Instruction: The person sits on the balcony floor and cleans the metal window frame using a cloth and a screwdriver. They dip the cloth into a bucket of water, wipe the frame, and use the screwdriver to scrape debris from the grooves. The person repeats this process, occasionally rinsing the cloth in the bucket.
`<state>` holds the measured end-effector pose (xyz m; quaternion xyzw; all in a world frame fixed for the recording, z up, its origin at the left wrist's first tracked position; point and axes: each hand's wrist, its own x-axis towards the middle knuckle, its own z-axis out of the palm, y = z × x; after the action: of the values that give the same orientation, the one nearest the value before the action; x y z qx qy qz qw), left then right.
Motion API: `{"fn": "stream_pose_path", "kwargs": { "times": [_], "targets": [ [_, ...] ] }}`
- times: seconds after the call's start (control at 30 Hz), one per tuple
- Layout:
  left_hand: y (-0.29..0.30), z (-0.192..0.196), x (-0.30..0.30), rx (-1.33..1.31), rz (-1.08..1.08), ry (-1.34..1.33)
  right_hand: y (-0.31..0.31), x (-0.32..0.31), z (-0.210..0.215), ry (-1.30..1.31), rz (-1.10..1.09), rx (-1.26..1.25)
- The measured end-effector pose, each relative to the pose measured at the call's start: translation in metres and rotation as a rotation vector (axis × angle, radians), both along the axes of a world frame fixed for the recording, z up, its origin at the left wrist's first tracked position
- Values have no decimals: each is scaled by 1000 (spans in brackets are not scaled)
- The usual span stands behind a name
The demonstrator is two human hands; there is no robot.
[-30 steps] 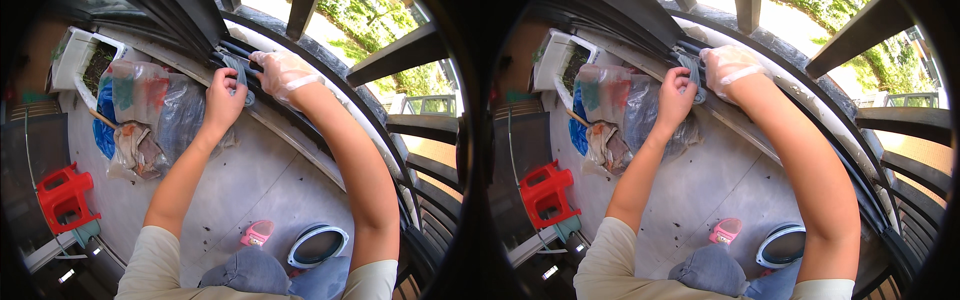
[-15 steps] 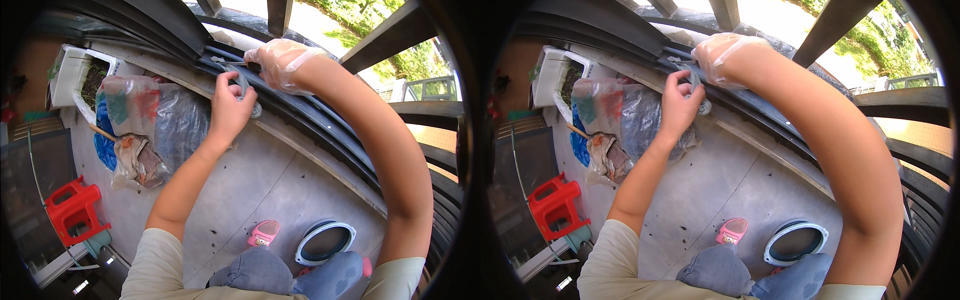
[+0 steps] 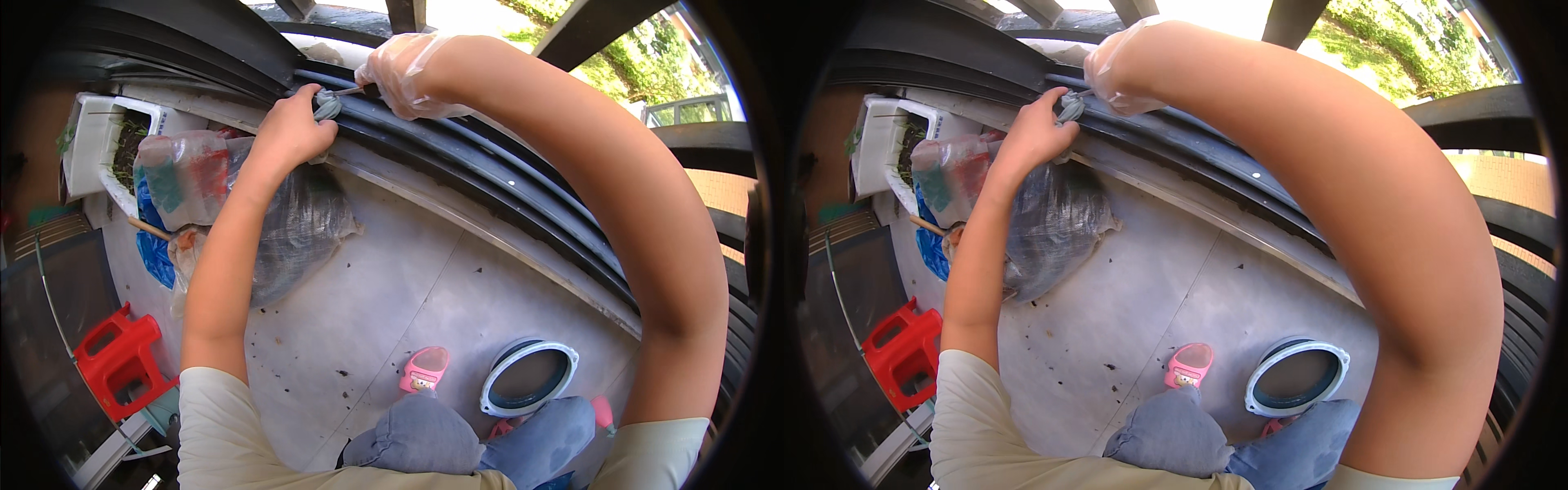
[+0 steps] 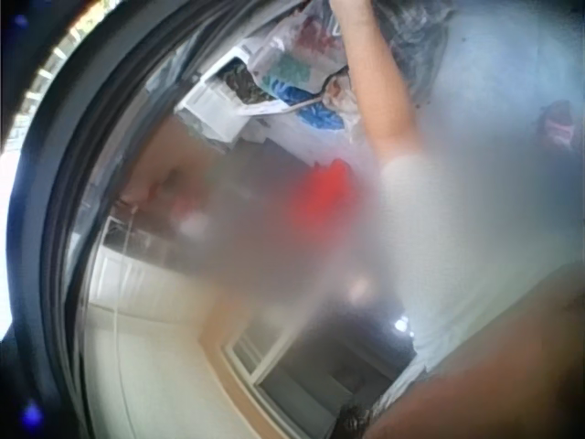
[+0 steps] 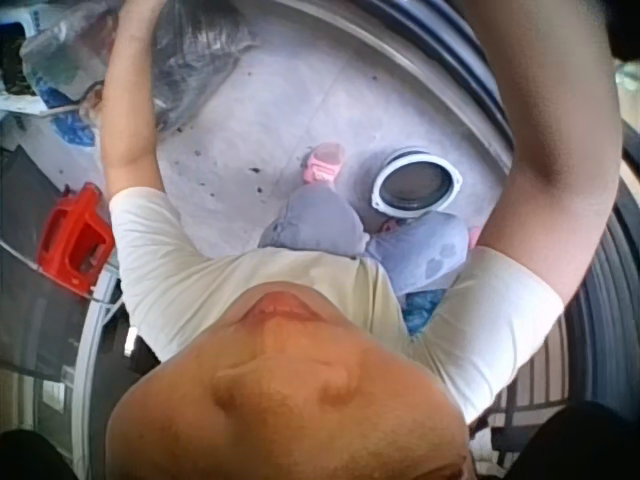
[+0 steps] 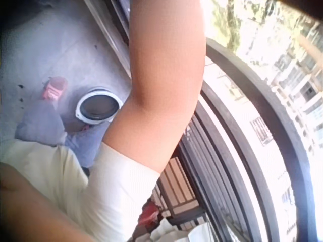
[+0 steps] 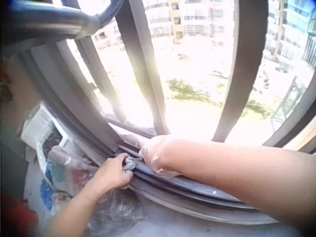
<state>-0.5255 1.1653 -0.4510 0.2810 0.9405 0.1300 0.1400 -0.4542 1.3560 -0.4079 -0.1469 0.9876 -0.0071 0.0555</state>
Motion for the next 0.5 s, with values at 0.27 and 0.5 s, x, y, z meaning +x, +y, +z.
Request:
{"fn": "stream_pose_path", "kwargs": {
  "times": [0.27,0.5],
  "targets": [
    [-1,4,-3,57,-56,-33,25,18,-10,-44,85,-84],
    [22,0,53,156,-198,-30,35,75,34,-460,-243,-259]
  ]
}}
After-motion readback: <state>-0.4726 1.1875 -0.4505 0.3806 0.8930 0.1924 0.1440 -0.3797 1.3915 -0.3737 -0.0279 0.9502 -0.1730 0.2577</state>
